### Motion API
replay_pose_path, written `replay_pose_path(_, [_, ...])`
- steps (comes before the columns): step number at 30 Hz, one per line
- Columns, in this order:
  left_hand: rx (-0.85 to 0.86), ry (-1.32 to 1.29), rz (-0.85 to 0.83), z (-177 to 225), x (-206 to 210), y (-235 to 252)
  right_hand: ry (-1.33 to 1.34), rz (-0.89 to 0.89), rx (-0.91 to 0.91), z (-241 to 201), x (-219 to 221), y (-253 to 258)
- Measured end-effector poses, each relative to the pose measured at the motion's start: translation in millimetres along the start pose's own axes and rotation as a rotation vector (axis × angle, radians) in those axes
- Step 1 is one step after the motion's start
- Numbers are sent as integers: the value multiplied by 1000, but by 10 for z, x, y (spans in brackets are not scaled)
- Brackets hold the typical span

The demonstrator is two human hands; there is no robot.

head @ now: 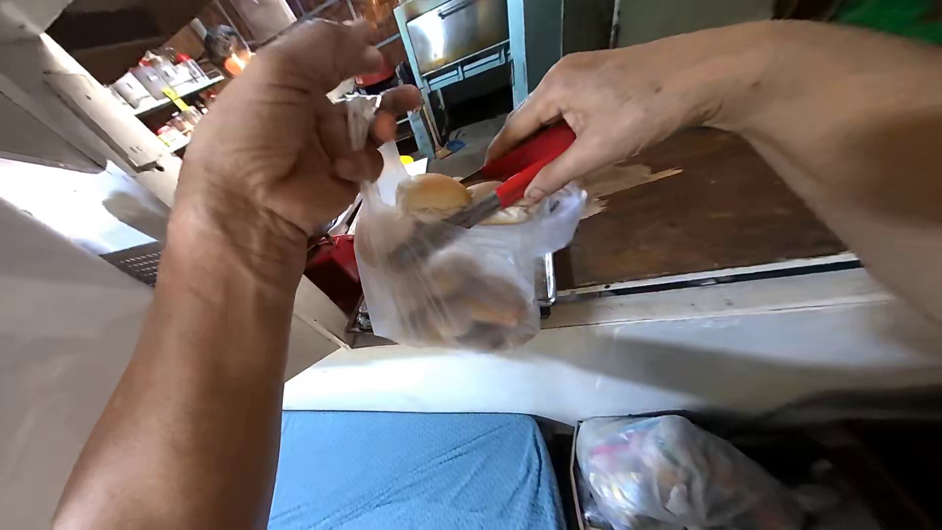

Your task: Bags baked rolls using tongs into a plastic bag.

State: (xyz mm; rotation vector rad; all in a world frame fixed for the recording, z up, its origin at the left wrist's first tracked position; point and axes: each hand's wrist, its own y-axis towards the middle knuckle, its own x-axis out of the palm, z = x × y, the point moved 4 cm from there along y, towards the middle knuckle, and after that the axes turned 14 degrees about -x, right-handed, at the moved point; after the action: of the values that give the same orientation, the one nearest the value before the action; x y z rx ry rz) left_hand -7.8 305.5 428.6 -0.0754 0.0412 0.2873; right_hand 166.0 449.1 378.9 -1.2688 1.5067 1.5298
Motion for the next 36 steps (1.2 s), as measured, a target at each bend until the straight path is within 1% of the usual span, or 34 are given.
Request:
replay_pose_path(3, [60, -79, 41, -27, -138, -34, 25, 66, -36, 146, 168, -3])
replay_pose_path(5, [42, -80, 63, -145, -146, 20, 22, 91, -33, 186, 293, 40])
replay_pose_path(7, [-29, -57, 88, -308, -128, 114, -11, 48, -29, 218, 486, 132])
replay_pose_path(9, [-59, -74, 168, -364, -215, 179, -10, 8, -24, 267, 679, 239])
replay_pose_path(11, [-59, -150, 240, -374, -367, 208, 17, -4, -22, 332, 822, 305])
replay_pose_path(13, [-69, -229, 294, -411, -486, 219, -23, -10, -37, 384, 908, 344])
replay_pose_path(15, [-79, -289, 327, -460, -564, 225, -107, -109, 23, 319, 882, 368])
replay_pose_path(17, [-74, -312, 329, -496, -626, 216, -180, -160, 71, 227, 787, 362])
replay_pose_path(21, [-58, -339, 343, -517, -662, 165, -232, -136, 63, 165, 559, 263])
replay_pose_path(23, [-51, -349, 331, -534, -660, 139, -192, -113, 80, 146, 423, 149])
replay_pose_path(24, [-55, -356, 333, -544, -662, 123, -154, -71, 73, 156, 352, 58])
replay_pose_path(26, [-61, -373, 337, -570, -677, 84, -34, 69, 34, 262, 261, -162])
replay_pose_path(27, [-59, -379, 336, -582, -681, 63, 97, 142, 51, 336, 258, -276])
replay_pose_path(28, [-53, -386, 329, -591, -679, 43, 294, 243, 100, 414, 300, -375])
replay_pose_path(30, [-46, -389, 319, -597, -649, 2, 697, 451, 248, 566, 500, -489])
replay_pose_path(31, [-42, -390, 315, -597, -627, -16, 812, 535, 302, 612, 625, -498])
replay_pose_path(32, [-39, -382, 302, -596, -602, -29, 859, 610, 356, 611, 745, -473])
replay_pose_path(34, [-21, -363, 259, -589, -556, -47, 828, 705, 495, 565, 961, -367])
replay_pose_path(36, [-11, -353, 225, -594, -525, -71, 796, 673, 599, 523, 1162, -239])
